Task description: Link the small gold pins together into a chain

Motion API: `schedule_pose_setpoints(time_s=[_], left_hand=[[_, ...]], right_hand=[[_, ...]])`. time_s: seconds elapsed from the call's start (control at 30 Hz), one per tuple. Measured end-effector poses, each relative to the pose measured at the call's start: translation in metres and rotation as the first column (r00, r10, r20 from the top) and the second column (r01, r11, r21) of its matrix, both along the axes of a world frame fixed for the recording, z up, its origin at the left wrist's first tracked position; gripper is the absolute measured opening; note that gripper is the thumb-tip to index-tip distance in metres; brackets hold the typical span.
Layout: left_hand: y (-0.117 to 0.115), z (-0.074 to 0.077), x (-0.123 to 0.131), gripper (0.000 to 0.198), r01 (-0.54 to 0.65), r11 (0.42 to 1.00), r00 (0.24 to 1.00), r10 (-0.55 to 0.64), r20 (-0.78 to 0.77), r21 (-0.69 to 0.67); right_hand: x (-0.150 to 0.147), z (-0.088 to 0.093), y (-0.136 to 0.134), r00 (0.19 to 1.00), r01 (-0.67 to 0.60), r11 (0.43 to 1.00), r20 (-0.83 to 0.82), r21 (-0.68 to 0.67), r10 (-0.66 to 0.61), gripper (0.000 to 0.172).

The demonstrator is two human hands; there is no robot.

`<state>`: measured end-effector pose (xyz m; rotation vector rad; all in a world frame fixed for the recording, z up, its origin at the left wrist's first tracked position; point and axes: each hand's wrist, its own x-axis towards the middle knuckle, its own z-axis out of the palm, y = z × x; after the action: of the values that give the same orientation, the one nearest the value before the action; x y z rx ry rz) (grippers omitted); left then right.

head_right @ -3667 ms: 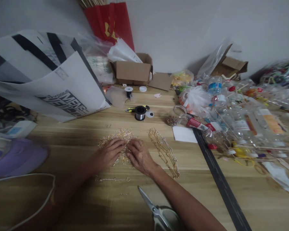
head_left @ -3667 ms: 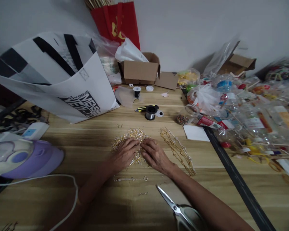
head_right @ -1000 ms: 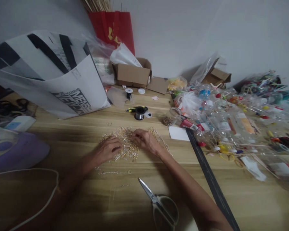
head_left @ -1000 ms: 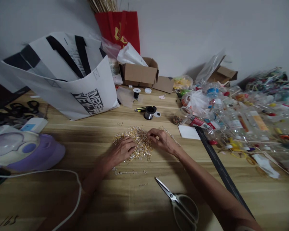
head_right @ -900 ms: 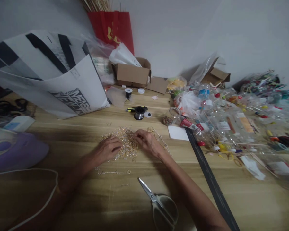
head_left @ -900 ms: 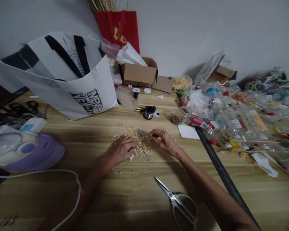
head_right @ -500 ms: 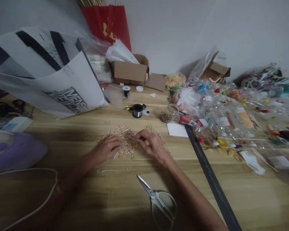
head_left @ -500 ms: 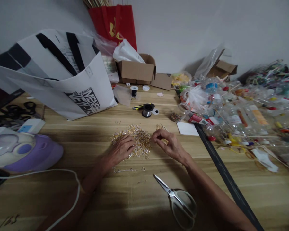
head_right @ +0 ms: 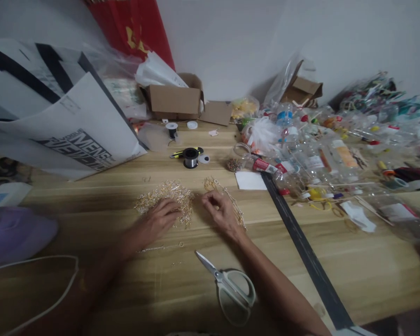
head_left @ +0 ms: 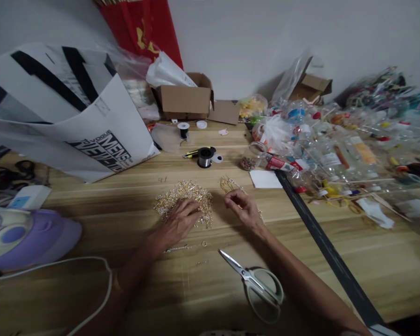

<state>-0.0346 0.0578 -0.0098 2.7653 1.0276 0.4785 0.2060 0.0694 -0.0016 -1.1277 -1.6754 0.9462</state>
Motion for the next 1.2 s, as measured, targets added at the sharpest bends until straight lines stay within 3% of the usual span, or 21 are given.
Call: schedule_pose_setpoints(time_s=[0.1, 0.27, 0.57, 0.8, 1.0, 1.2], left_hand=[[0.004, 0.001, -0.003, 0.019, -0.014, 1.0, 0.999, 0.015, 0.043, -0.019], [0.009, 0.004, -0.009, 0.013, -0.031, 0.999, 0.993, 0.035, 0.109, -0.038], [0.016, 0.006, -0.018, 0.019, -0.048, 0.999, 0.997, 0.049, 0.055, -0.026], [0.011, 0.017, 0.004, 0.013, -0.012, 0.997, 0.998, 0.017, 0.064, -0.077], [0.004, 0.012, 0.022, 0.012, 0.001, 0.996, 0.999, -0.006, -0.054, -0.085], [0.005, 0.004, 0.018, 0.016, -0.009, 0.998, 1.0, 0.007, -0.022, -0.063]], right_hand=[[-0.002, -0.017, 0.002, 0.995, 0.054, 0.996, -0.08, -0.066, -0.059, 0.019], [-0.006, -0.032, 0.0, 0.998, 0.06, 0.997, -0.01, -0.039, -0.061, 0.014], [-0.005, -0.035, -0.001, 0.995, -0.002, 1.0, 0.095, -0.01, 0.003, 0.012], [-0.005, -0.035, -0.001, 0.994, 0.001, 1.0, 0.108, 0.021, -0.003, 0.011], [-0.005, -0.031, -0.006, 0.979, -0.037, 0.985, 0.204, 0.169, 0.002, 0.01], [-0.005, -0.031, -0.006, 0.967, -0.101, 0.929, 0.254, 0.355, 0.008, 0.013]])
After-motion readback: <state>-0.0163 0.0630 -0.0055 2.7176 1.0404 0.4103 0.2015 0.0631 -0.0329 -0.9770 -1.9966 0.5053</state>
